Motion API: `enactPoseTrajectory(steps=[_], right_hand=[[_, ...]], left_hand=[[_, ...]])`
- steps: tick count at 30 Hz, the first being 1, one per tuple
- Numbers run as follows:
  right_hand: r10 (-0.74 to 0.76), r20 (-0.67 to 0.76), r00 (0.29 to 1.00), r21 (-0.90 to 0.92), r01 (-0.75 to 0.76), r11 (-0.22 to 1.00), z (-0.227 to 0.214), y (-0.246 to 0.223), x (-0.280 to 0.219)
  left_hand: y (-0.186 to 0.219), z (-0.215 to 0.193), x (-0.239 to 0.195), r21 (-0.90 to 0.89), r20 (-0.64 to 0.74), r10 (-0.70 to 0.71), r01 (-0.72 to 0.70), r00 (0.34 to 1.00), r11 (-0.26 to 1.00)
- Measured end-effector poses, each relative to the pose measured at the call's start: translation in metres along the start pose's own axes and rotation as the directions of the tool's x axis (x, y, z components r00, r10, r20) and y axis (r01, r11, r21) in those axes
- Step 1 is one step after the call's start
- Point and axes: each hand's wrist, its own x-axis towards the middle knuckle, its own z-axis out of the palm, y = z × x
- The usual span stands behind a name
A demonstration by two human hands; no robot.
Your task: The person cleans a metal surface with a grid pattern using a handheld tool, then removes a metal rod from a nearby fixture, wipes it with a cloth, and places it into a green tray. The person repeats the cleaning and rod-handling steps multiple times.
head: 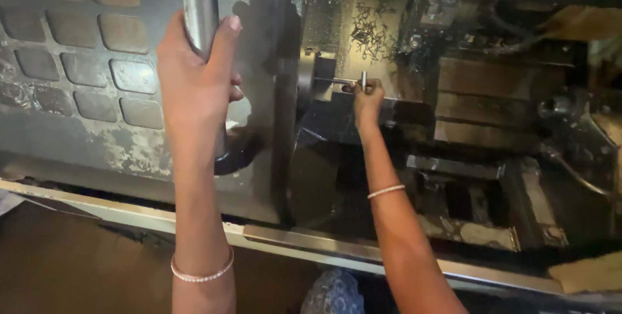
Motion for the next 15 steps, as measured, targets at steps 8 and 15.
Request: enactPoseTrajectory(steps=[8,15], right_hand=[[-0.057,0.085,0.995,-0.233,0.076,0.97,-0.052,0.0,-0.049],[0.061,0.084,0.995,-0.528,-0.008,0.85,-0.161,-0.07,-0.156]], left_hand=[[0.0,0.002,0.006,0.045,-0.008,-0.002,0.002,1.0,0.999],[-0.02,-0.007,0.013,0.17,-0.05,0.033,-0.024,0.998,0.985]])
